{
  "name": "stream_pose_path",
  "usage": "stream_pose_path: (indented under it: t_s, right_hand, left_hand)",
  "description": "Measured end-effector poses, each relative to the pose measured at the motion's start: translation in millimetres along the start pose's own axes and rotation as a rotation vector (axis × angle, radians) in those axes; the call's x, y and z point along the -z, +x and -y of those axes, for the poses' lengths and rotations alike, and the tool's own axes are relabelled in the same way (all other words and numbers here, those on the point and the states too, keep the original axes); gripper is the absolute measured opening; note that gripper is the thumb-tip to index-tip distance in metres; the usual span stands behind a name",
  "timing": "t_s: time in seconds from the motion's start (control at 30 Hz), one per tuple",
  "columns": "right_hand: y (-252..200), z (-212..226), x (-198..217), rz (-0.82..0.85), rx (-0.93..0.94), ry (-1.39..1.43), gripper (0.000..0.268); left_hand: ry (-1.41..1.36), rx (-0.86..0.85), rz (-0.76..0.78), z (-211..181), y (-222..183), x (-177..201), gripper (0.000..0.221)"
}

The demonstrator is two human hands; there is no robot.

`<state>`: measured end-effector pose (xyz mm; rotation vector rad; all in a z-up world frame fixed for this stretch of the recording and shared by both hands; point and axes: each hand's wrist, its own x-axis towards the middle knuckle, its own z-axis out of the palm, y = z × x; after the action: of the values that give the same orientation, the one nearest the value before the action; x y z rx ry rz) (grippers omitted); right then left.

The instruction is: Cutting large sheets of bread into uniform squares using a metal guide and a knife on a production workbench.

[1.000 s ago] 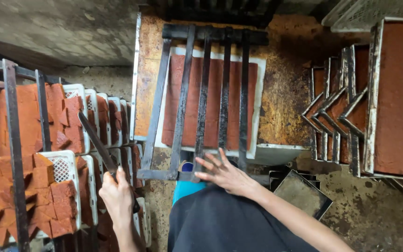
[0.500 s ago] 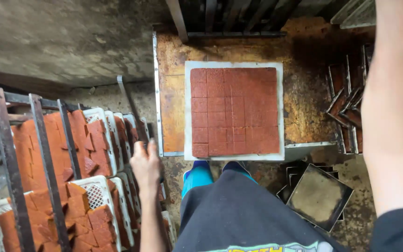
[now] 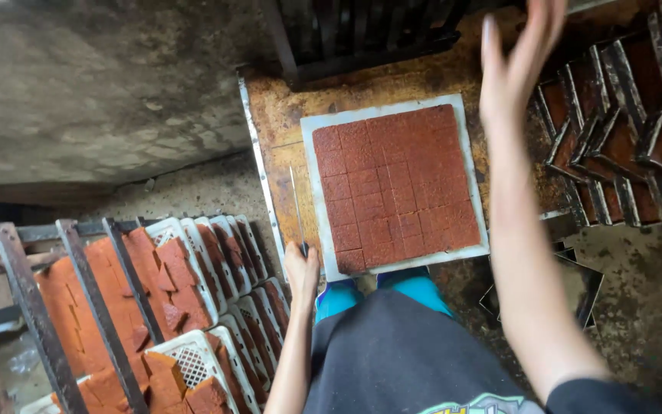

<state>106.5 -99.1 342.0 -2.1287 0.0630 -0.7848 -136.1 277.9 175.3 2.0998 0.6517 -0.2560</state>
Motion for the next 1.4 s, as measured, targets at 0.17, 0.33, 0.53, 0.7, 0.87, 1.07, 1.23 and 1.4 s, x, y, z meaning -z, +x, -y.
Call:
stream_pose_path:
  t_s: [0.17, 0.33, 0.53, 0.7, 0.87, 1.07, 1.23, 1.4]
  right_hand:
    - [-309.5, -146.6, 56.5, -0.166, -0.88, -0.283, 0.063]
    - [-380.9, -161.2, 72.9, -0.211, -1.416, -0.119, 0.059]
    - [-389.3, -185.3, 60.9, -0.415, -1.436, 0.184, 0.026]
    - [-372.6, -163.5, 63.1, -0.421, -1.503, 0.167, 0.045]
    - [-343.1, -169.3, 58.5, -0.415, -1.525, 0.174, 0.05]
    - [-320.5, -157.9, 98.9, 0.204, -1.239, -0.427, 0.038]
    - [-329.0, -164.6, 90.7, -0.017, -0.783, -0.714, 0.039]
    - [-322.1, -179.4, 56.7, -0.069, -0.718, -0.677, 0.049]
  left_hand:
    - [0.006, -0.108, -0.029, 23.1, 105.7, -63.3, 0.016]
    - [0.117, -0.189, -0.08, -7.1, 148.3, -104.1, 0.02]
    - [0.247, 0.069, -0.147, 4.2, 183.5, -120.1, 0.041]
    - [0.112, 0.178, -0.106, -37.2, 189.7, -114.5, 0.042]
    - [0.072, 0.067, -0.035, -80.4, 215.9, -130.6, 0.038]
    - [0.11, -0.313, -0.031, -114.6, 125.9, -160.1, 0.02]
    - [0.382, -0.464, 0.198, -131.0, 11.2, -188.6, 0.016]
    - [0.544, -0.436, 0.709, -102.1, -40.1, -252.6, 0.024]
